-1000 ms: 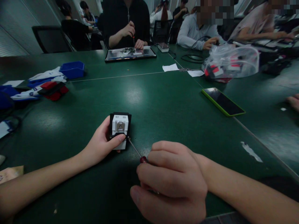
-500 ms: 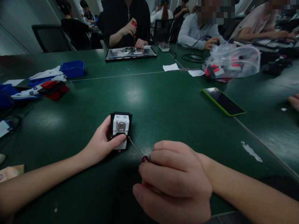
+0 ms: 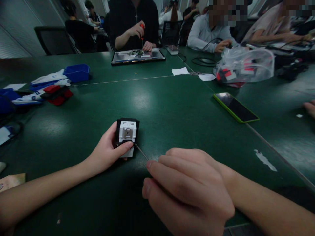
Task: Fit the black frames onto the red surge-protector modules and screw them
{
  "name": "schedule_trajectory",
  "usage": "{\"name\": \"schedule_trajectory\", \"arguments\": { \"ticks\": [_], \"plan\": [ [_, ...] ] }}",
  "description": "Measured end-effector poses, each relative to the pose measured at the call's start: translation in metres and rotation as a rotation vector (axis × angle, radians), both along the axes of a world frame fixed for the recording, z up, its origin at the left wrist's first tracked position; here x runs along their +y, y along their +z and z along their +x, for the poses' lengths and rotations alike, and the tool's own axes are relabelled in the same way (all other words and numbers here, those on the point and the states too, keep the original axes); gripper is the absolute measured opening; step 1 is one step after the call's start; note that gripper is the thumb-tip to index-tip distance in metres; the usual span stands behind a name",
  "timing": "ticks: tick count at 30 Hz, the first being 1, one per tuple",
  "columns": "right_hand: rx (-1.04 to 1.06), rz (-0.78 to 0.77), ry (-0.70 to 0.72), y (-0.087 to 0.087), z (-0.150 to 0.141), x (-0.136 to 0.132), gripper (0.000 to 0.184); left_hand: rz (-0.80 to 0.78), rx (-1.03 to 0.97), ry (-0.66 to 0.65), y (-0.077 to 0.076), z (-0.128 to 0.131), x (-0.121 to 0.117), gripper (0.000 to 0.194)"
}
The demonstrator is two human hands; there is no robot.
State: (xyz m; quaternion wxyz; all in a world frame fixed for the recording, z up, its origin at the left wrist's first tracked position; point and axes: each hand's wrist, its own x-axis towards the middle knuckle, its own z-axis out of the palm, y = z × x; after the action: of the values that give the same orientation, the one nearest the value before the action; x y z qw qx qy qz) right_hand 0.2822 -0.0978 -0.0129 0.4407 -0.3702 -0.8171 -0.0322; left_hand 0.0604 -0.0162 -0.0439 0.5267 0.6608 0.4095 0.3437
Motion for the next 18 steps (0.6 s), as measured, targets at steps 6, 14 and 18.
{"name": "schedule_trajectory", "arguments": {
  "ticks": [6, 14, 18],
  "plan": [
    [-0.204, 0.386, 0.109, -0.004, 0.01, 0.009, 0.019, -0.029, 0.001, 0.001, 0.0, 0.0, 0.0, 0.05],
    [-0.052, 0.297, 0.023, -0.008, 0.002, 0.005, 0.019, 0.004, -0.014, -0.013, -0.001, 0.0, 0.001, 0.048],
    [-0.032, 0.282, 0.032, -0.006, 0.002, 0.008, 0.024, -0.03, -0.03, -0.019, -0.001, -0.003, -0.001, 0.048]
  ]
}}
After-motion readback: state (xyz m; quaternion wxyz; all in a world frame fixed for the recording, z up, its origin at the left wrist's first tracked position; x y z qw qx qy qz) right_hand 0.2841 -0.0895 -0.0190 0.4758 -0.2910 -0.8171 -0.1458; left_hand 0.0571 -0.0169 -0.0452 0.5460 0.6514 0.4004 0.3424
